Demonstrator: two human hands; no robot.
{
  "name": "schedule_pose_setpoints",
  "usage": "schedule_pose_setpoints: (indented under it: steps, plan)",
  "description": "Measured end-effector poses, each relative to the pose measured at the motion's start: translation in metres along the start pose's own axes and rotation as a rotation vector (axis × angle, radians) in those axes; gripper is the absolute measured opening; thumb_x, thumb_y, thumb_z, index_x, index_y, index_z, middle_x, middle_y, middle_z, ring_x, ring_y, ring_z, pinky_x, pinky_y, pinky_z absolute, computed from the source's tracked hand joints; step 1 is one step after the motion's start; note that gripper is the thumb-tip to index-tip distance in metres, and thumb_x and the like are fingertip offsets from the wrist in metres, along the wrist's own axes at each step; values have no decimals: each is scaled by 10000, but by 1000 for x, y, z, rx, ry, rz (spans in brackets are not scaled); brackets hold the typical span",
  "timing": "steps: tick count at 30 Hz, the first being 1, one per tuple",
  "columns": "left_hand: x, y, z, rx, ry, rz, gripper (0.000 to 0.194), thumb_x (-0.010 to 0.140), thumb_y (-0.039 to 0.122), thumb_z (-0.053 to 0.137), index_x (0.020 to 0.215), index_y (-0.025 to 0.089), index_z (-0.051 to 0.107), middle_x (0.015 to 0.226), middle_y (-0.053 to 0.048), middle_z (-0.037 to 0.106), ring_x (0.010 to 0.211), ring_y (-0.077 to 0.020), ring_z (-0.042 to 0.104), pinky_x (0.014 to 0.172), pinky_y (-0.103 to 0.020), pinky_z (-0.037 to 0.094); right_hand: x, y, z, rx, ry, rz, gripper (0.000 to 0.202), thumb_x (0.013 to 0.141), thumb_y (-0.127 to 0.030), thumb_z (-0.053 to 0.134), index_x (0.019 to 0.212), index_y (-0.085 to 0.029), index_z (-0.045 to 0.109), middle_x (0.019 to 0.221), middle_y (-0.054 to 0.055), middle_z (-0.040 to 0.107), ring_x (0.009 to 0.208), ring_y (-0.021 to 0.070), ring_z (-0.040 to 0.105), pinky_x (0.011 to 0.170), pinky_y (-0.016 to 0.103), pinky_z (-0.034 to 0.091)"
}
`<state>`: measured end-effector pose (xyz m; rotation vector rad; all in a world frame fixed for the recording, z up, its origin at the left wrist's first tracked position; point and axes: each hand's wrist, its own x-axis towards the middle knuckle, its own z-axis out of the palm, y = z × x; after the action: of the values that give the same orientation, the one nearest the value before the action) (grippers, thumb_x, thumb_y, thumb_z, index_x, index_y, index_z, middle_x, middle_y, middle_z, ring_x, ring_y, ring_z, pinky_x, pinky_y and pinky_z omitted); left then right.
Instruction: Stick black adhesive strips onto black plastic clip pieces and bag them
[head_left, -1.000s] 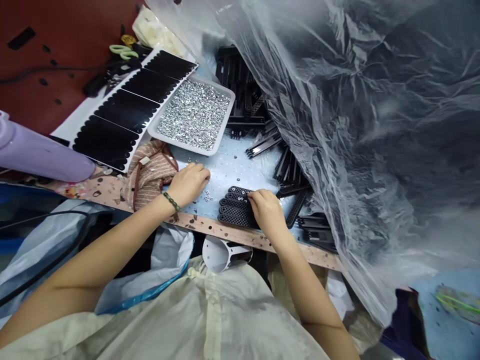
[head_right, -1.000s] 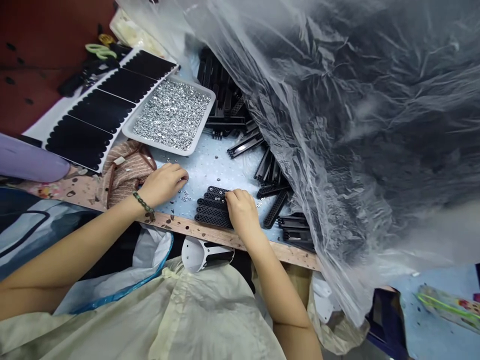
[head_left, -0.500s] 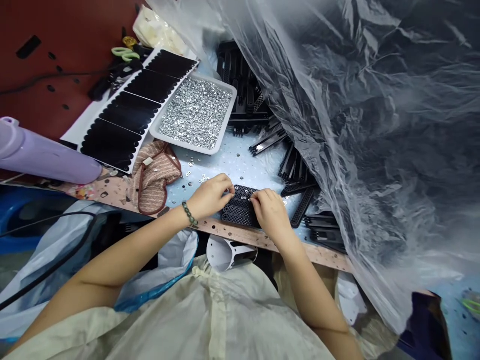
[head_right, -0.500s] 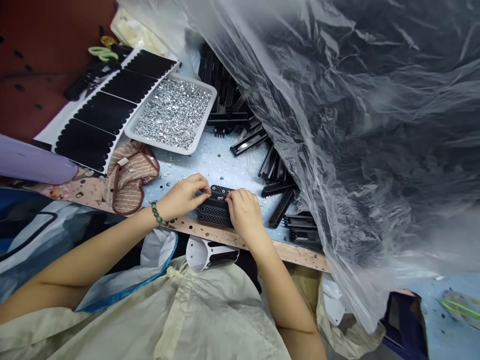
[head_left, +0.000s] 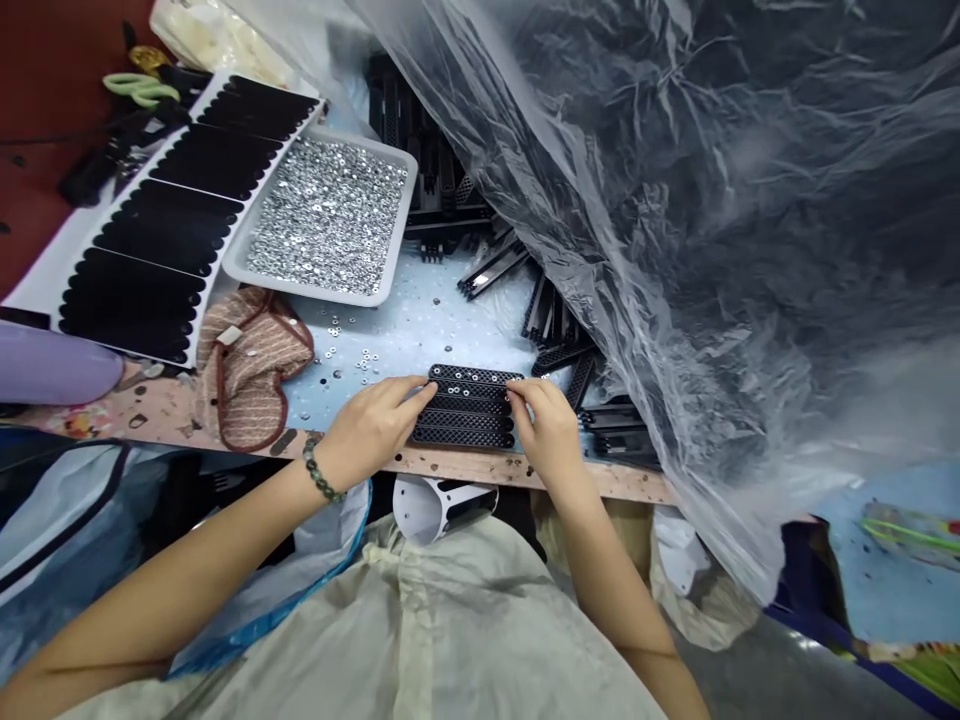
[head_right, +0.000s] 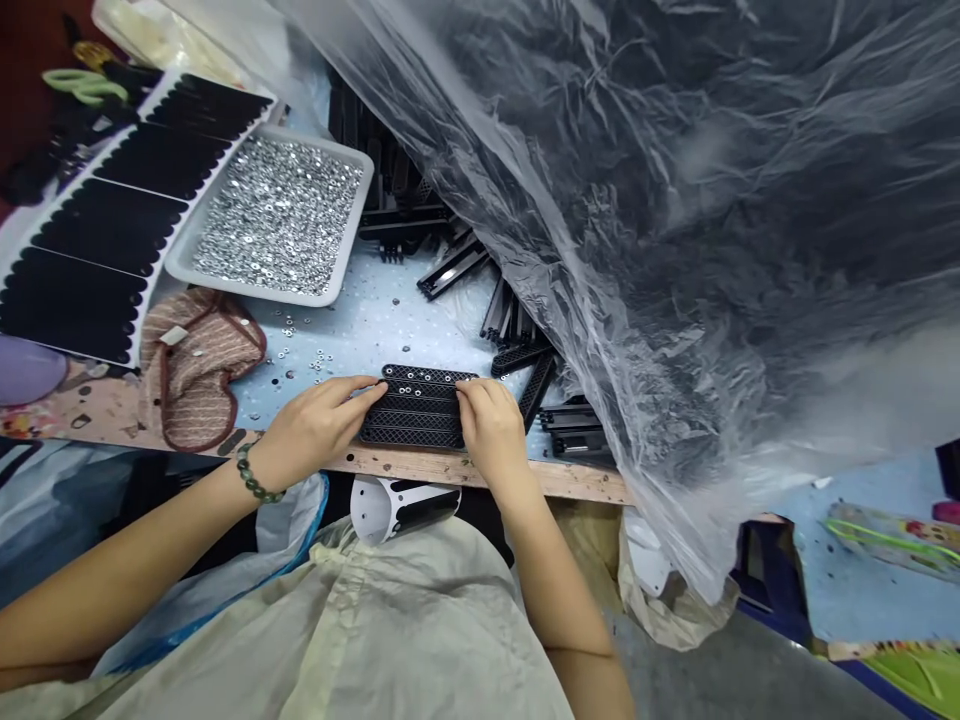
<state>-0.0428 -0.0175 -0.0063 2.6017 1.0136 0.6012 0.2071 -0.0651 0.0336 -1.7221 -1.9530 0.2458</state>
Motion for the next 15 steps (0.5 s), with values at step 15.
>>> schedule_pose_setpoints:
  steps: [15]
  plan:
    - [-1,2,-4,-41,-60,-19,361,941,192,413,1275,176,549,1299,-114,572,1133,-244,578,932,-425,519,-13,9,5,-294,-42,-31,203,949,-186,443,950,-161,645,876,82,661,821,194,565,773,336,455]
